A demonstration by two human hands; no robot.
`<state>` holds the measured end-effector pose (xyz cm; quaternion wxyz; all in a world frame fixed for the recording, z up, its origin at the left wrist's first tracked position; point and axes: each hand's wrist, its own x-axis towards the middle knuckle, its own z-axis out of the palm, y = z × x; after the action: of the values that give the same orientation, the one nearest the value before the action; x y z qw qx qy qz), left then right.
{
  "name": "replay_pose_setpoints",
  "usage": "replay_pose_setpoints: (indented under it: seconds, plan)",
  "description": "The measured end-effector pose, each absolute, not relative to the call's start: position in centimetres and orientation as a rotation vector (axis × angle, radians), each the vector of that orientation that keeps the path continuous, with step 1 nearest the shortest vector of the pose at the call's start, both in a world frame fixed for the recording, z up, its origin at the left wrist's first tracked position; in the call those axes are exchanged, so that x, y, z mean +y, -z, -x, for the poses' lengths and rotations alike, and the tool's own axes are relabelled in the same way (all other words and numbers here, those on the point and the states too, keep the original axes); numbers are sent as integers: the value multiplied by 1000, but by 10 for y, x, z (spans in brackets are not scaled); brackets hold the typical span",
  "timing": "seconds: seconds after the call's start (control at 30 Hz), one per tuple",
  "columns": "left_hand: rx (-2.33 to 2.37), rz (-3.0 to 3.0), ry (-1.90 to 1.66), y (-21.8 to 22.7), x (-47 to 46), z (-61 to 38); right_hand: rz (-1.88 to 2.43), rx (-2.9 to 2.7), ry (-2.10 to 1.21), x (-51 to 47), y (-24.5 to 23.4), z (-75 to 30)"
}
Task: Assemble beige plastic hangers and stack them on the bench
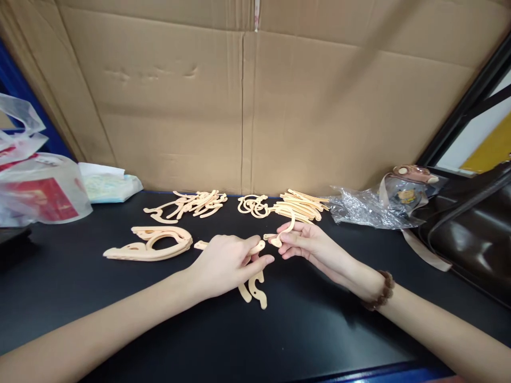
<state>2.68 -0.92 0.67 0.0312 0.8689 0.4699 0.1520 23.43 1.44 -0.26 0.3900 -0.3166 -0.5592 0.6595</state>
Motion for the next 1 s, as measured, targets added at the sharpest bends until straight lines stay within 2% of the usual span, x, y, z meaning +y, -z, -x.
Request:
replay_pose_setpoints:
  seconds: [0.57,0.73,1.0]
  plan:
    - [1223,-2897,-663,-8,-19,-32,753,-1566,-1728,13,6,-232]
    - [1352,-2786,-702,-16,-19,-29,669,-1581,-1678,13,4,-233]
    - [1314,-2823,-683,-14,-17,-28,660,-1586,-1658,11,3,-233]
